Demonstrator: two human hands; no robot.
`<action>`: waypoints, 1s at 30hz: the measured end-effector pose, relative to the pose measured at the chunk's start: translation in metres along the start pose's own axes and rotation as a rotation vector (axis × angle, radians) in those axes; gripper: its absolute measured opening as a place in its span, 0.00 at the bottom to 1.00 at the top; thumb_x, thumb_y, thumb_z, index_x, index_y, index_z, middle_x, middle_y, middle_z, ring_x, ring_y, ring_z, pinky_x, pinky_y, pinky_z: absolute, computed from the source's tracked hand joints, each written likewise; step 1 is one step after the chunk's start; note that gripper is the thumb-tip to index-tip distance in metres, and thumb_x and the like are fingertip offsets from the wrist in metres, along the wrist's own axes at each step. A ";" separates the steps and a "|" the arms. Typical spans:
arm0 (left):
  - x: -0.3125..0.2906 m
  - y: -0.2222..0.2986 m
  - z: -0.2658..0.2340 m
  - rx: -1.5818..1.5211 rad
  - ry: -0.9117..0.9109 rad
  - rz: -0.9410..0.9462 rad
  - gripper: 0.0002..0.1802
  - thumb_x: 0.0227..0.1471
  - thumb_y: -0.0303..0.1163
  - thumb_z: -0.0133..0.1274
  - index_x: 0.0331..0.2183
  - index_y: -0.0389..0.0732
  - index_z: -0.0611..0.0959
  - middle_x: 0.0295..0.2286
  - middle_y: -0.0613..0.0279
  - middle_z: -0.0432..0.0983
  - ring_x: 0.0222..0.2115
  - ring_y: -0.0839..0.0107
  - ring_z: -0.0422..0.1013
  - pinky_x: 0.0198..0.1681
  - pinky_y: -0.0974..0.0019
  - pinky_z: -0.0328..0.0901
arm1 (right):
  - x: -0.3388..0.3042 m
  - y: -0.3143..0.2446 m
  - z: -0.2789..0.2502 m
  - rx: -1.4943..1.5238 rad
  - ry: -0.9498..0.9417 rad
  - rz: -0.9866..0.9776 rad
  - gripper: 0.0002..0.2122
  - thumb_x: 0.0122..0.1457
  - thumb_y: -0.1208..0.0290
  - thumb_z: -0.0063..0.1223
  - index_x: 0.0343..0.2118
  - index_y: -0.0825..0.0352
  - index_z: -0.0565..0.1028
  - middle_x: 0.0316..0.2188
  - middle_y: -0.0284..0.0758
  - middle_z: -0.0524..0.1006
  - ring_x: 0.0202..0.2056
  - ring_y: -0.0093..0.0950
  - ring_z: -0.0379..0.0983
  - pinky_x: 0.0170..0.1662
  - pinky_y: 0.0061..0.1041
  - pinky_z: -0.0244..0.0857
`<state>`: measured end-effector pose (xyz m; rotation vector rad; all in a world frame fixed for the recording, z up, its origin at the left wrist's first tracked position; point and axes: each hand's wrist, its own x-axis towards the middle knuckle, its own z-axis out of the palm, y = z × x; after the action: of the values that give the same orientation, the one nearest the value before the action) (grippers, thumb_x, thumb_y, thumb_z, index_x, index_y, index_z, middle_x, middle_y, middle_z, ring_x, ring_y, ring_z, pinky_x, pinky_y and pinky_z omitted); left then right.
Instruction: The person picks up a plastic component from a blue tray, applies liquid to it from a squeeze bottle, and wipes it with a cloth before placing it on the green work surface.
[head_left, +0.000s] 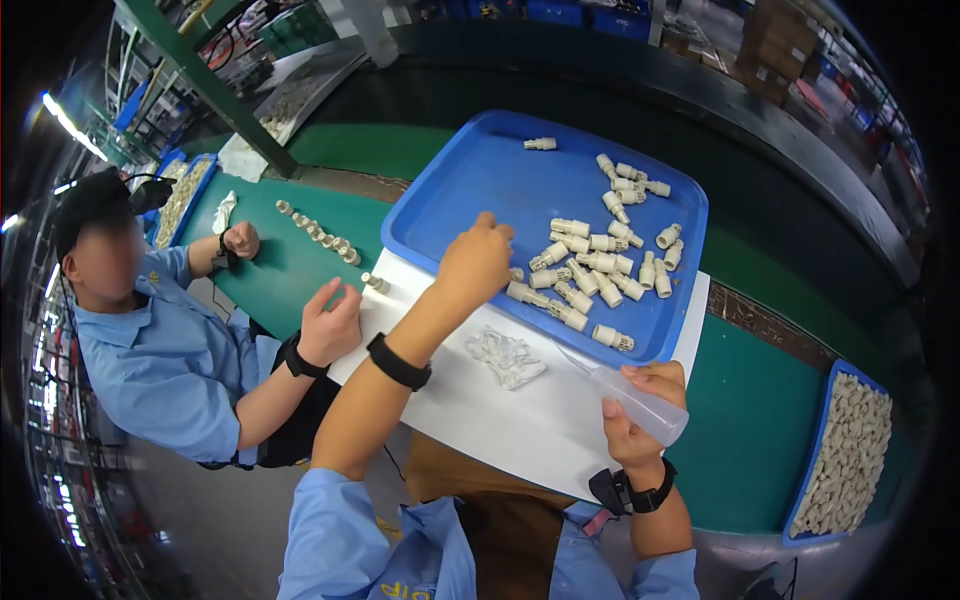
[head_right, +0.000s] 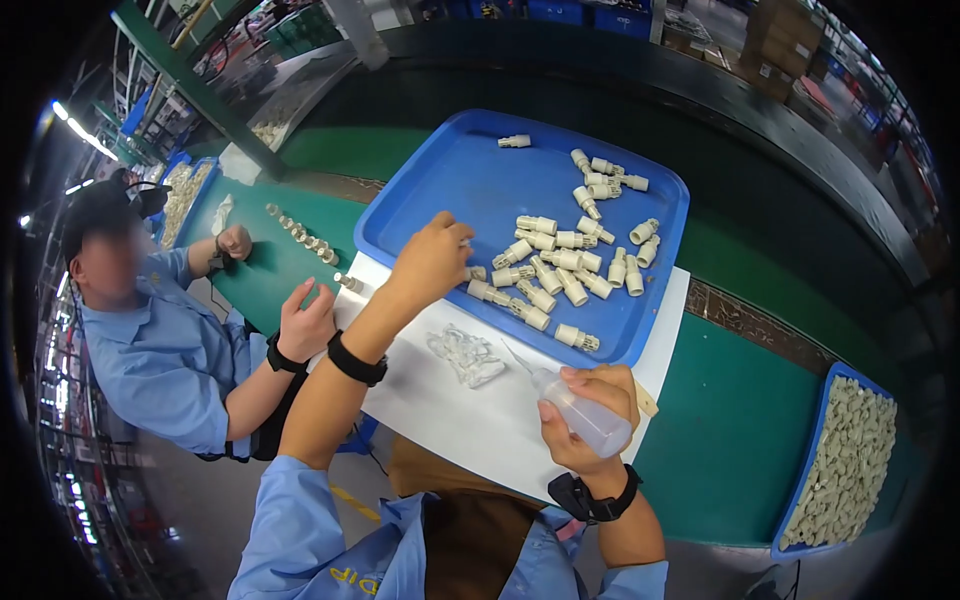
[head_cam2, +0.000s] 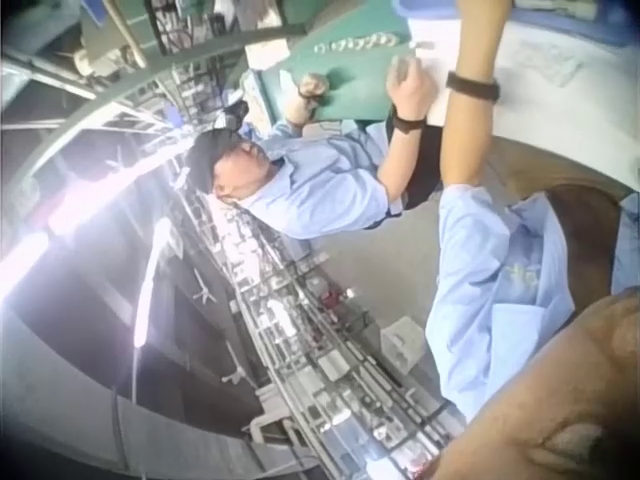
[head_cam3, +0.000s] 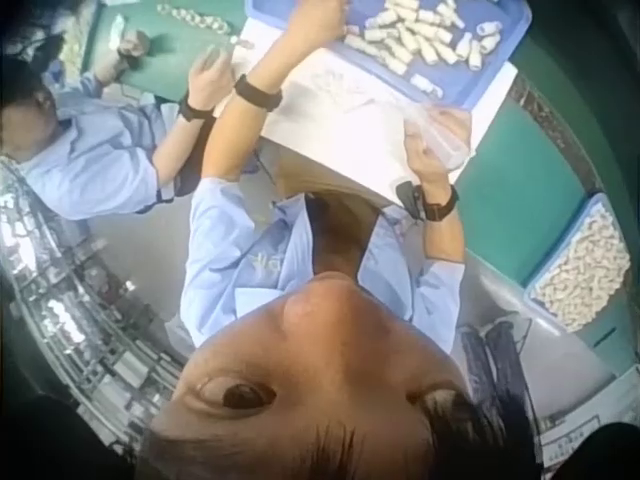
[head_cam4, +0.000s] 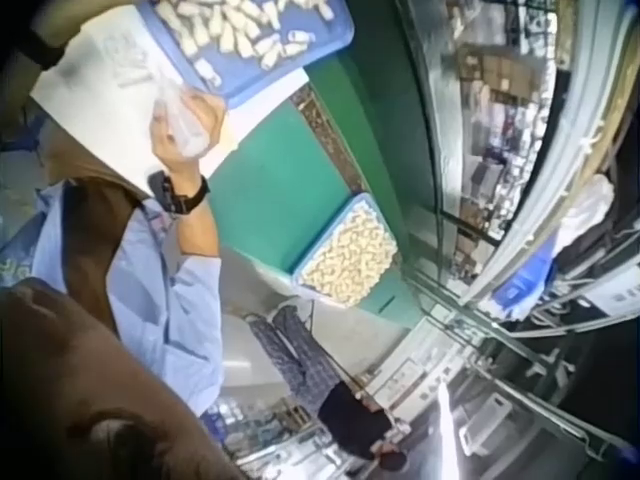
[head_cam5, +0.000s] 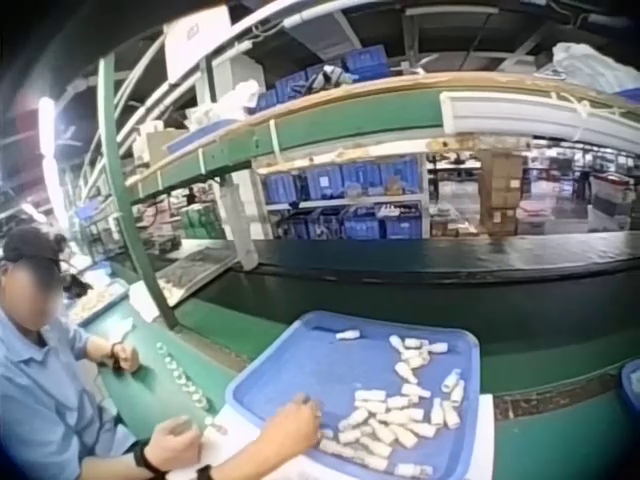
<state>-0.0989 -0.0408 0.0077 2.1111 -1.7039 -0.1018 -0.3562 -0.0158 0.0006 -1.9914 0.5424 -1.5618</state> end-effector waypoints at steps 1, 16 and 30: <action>-0.002 -0.005 -0.002 -0.006 -0.004 0.008 0.10 0.40 0.24 0.52 0.31 0.36 0.79 0.29 0.51 0.70 0.30 0.53 0.70 0.35 0.58 0.65 | -0.001 0.001 0.000 0.005 -0.002 0.002 0.16 0.39 0.75 0.60 0.32 0.67 0.67 0.27 0.40 0.71 0.27 0.29 0.67 0.29 0.23 0.62; -0.061 -0.005 -0.038 -0.228 0.283 -0.030 0.05 0.39 0.20 0.55 0.26 0.34 0.79 0.21 0.55 0.70 0.20 0.65 0.70 0.23 0.68 0.64 | -0.006 -0.001 -0.003 0.009 -0.092 0.064 0.16 0.46 0.69 0.56 0.35 0.68 0.64 0.30 0.38 0.69 0.31 0.27 0.63 0.36 0.24 0.61; -0.151 0.048 0.017 -1.045 0.325 -0.348 0.10 0.44 0.18 0.54 0.33 0.30 0.73 0.30 0.58 0.70 0.25 0.77 0.69 0.26 0.78 0.66 | -0.011 -0.008 0.003 0.306 -0.086 0.010 0.17 0.45 0.70 0.58 0.35 0.65 0.62 0.32 0.39 0.66 0.25 0.26 0.67 0.26 0.20 0.64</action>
<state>-0.1848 0.0896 -0.0207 1.4588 -0.7730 -0.5747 -0.3564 -0.0030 -0.0029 -1.8088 0.2610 -1.4480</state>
